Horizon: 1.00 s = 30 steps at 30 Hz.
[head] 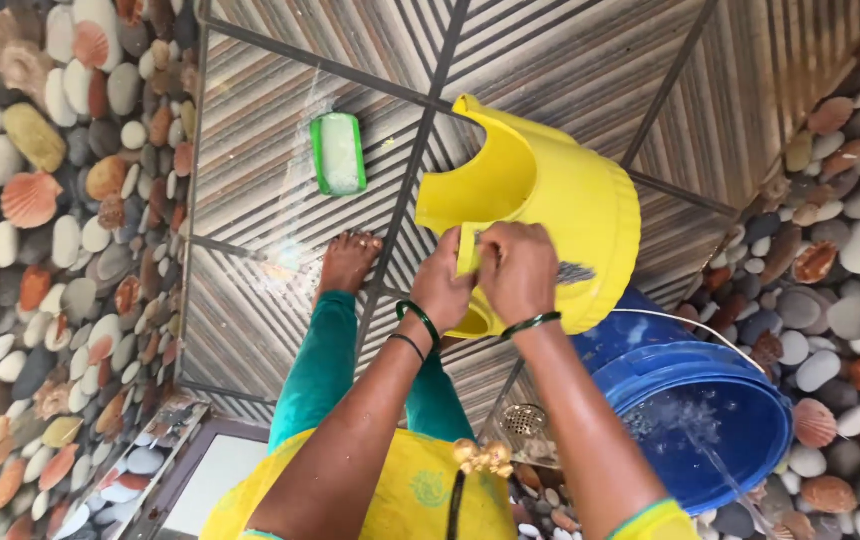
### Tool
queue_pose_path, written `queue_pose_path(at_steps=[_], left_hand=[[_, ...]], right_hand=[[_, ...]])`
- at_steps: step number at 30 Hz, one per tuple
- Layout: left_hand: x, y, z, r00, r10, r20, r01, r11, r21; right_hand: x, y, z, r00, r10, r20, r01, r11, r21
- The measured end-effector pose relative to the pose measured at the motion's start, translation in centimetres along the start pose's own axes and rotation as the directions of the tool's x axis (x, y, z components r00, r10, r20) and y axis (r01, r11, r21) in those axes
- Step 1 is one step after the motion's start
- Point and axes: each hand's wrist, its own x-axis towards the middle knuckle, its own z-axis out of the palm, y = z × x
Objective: Cleaning a yellow plastic stool with a scrub and water in a bathroom.
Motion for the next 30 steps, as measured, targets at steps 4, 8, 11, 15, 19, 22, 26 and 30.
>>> queue_pose_path(at_steps=[4, 8, 11, 15, 19, 22, 26, 30], left_hand=[[0.1, -3.2, 1.1, 0.993, 0.113, -0.029, -0.109, 0.987, 0.117], [-1.1, -1.2, 0.7, 0.997, -0.048, 0.054, 0.038, 0.984, 0.172], [0.1, -2.3, 2.5, 0.996, 0.084, -0.008, -0.079, 0.963, 0.259], [0.1, -3.8, 2.4, 0.994, 0.113, -0.005, -0.108, 0.957, 0.270], [-1.3, -3.3, 1.5, 0.995, 0.083, -0.053, -0.075, 0.987, 0.144], [-1.7, -3.7, 0.1, 0.995, 0.095, -0.044, -0.092, 0.994, 0.058], [-1.1, -7.1, 1.9, 0.998, 0.056, -0.037, -0.048, 0.978, 0.203], [-2.3, -6.0, 1.5, 1.000, 0.016, 0.007, -0.017, 0.991, 0.132]], right_hand=[[-0.8, -0.2, 0.8, 0.997, -0.068, -0.030, 0.065, 0.993, -0.102], [-2.1, 0.3, 0.2, 0.997, -0.070, -0.019, 0.069, 0.996, -0.059], [-2.3, 0.2, 1.0, 0.996, 0.038, -0.084, -0.039, 0.999, -0.013], [-1.7, 0.0, 0.6, 0.989, 0.050, -0.138, -0.051, 0.999, -0.004], [-2.5, -0.3, 1.1, 0.994, -0.012, -0.111, 0.009, 1.000, -0.029], [-2.0, -0.6, 1.5, 0.997, -0.013, -0.070, 0.022, 0.991, 0.135], [-1.9, -1.5, 2.1, 1.000, 0.006, -0.016, 0.000, 0.951, 0.309], [-2.4, -1.1, 3.0, 0.982, -0.189, -0.007, 0.189, 0.981, 0.041]])
